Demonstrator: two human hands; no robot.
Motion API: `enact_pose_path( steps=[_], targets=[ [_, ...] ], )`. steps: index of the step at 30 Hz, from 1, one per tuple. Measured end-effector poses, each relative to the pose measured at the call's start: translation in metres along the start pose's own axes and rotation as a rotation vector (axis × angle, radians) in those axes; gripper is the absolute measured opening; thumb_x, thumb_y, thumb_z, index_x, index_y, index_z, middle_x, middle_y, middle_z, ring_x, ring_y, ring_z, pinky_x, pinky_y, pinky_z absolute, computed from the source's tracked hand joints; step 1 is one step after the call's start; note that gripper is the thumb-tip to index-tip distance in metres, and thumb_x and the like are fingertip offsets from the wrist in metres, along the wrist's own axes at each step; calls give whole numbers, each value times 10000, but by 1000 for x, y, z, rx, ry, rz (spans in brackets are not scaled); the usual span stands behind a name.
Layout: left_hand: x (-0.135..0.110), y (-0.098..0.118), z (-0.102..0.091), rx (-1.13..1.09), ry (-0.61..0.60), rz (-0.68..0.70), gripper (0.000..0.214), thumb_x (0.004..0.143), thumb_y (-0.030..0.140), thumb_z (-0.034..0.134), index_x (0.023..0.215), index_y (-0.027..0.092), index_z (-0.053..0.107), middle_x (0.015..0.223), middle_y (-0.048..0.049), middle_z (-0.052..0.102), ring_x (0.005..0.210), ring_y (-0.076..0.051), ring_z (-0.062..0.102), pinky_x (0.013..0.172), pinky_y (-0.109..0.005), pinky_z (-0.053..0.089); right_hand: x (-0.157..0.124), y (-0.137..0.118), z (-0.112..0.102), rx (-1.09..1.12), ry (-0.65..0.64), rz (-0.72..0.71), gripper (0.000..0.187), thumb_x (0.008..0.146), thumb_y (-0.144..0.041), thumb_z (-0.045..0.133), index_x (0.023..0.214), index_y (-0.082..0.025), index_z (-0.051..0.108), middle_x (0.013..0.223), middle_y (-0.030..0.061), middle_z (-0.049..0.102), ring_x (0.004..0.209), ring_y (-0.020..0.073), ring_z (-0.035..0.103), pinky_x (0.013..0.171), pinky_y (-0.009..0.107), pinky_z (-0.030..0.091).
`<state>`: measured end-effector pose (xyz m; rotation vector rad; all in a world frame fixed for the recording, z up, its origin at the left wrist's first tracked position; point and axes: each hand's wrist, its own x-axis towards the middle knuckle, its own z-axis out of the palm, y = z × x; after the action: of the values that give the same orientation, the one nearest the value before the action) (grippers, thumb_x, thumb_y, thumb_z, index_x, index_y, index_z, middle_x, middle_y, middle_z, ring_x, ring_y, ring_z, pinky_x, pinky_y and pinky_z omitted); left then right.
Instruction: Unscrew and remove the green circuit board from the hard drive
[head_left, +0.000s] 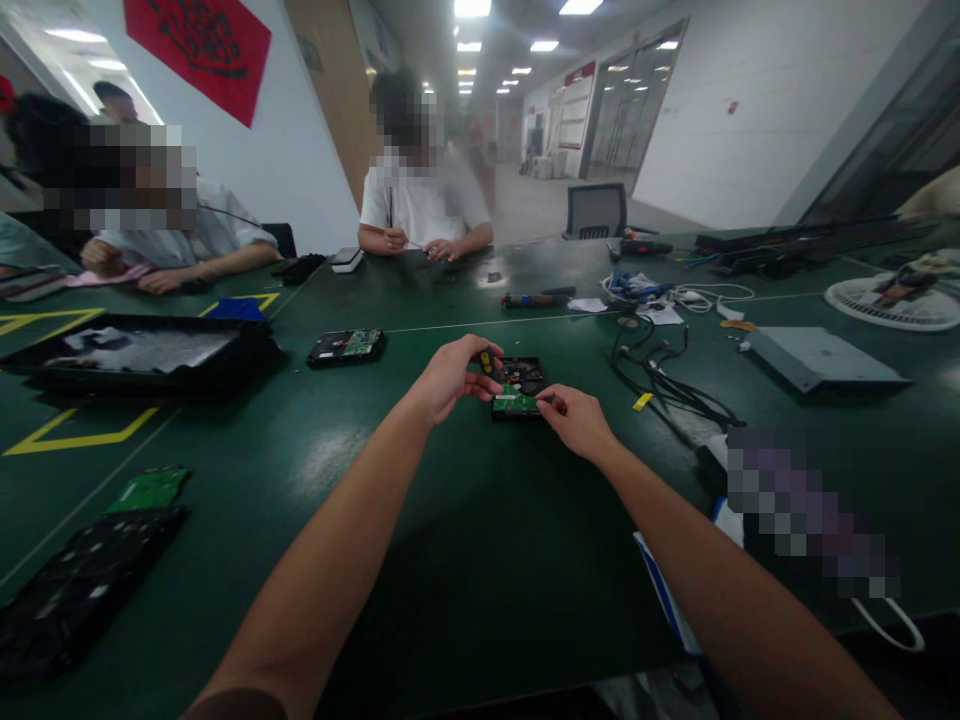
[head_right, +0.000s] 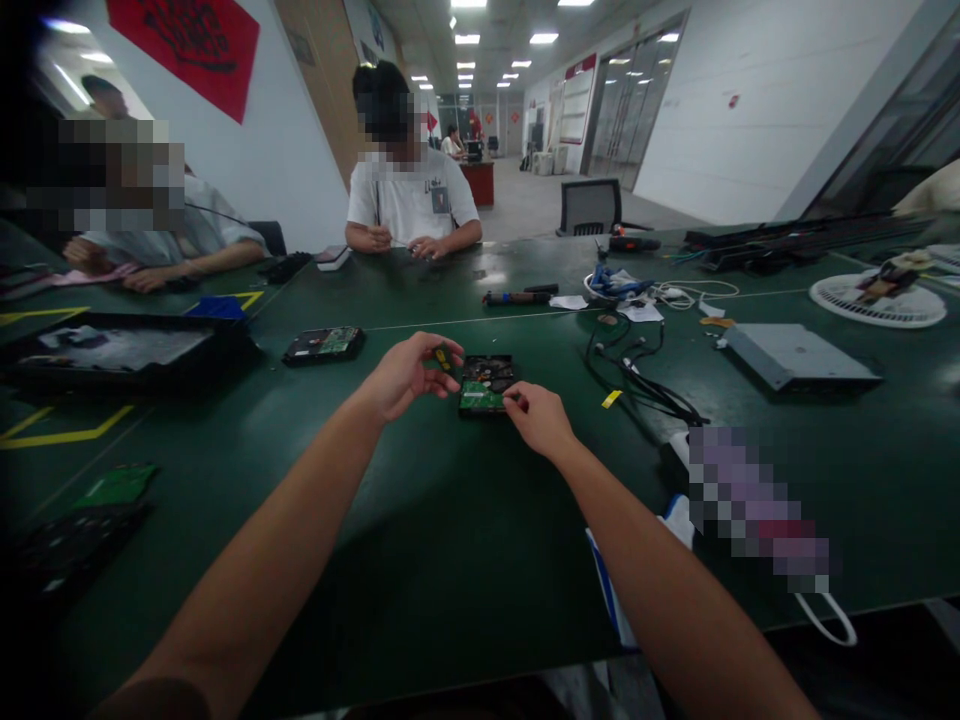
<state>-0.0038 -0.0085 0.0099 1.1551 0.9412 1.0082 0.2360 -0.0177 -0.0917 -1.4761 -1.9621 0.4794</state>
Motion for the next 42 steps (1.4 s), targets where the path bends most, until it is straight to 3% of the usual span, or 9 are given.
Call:
enact_pose_path(
  steps=[3,7,13,22,29,36,42],
  targets=[
    [0,-2,2,-29,-32,-33,289,898,378,521,1042,145,614,969,-111,707,601,-183,703,484,-263,518,0,0,0,-2,-3,-1,197,942,-360,603,1044,-251,732,801,4,692,714,169,605,658,300,418],
    [1,-2,3,-59,25,-40,250,904,380,509,1004,158,571,972,-121,716,627,-193,715,511,-267,532,0,0,0,-5,9,-15,184,939,-344,609,1038,-251,732,802,2,691,719,167,604,665,298,415],
    [1,0,0,8,129,28,255,869,340,542,952,133,665,989,-103,663,618,-160,702,517,-248,518,0,2,1,13,8,-14,174,936,-334,612,1031,-248,730,788,0,684,710,166,601,660,295,417],
    [1,-3,3,-52,17,-16,275,906,397,541,1015,151,601,1039,-126,708,631,-194,718,504,-274,532,0,1,0,-1,10,-14,170,933,-337,617,1026,-252,732,795,-1,687,715,165,604,667,295,416],
    [2,-1,-1,-84,129,-30,298,907,385,499,933,125,643,905,-104,675,617,-174,689,532,-267,523,0,1,-1,7,4,-10,191,947,-351,602,1049,-254,732,821,1,695,722,164,606,667,299,421],
    [1,-1,0,-14,32,-42,336,899,403,516,987,124,680,918,-109,689,619,-172,683,513,-263,499,0,1,1,2,6,-6,179,940,-345,608,1033,-253,730,796,1,690,713,167,602,663,299,415],
    [1,0,-3,-32,81,-49,317,893,393,491,897,125,660,924,-124,697,633,-184,679,554,-285,517,0,0,0,-1,1,-10,180,935,-342,612,1033,-247,730,798,3,688,710,167,602,661,300,416]
  ],
)
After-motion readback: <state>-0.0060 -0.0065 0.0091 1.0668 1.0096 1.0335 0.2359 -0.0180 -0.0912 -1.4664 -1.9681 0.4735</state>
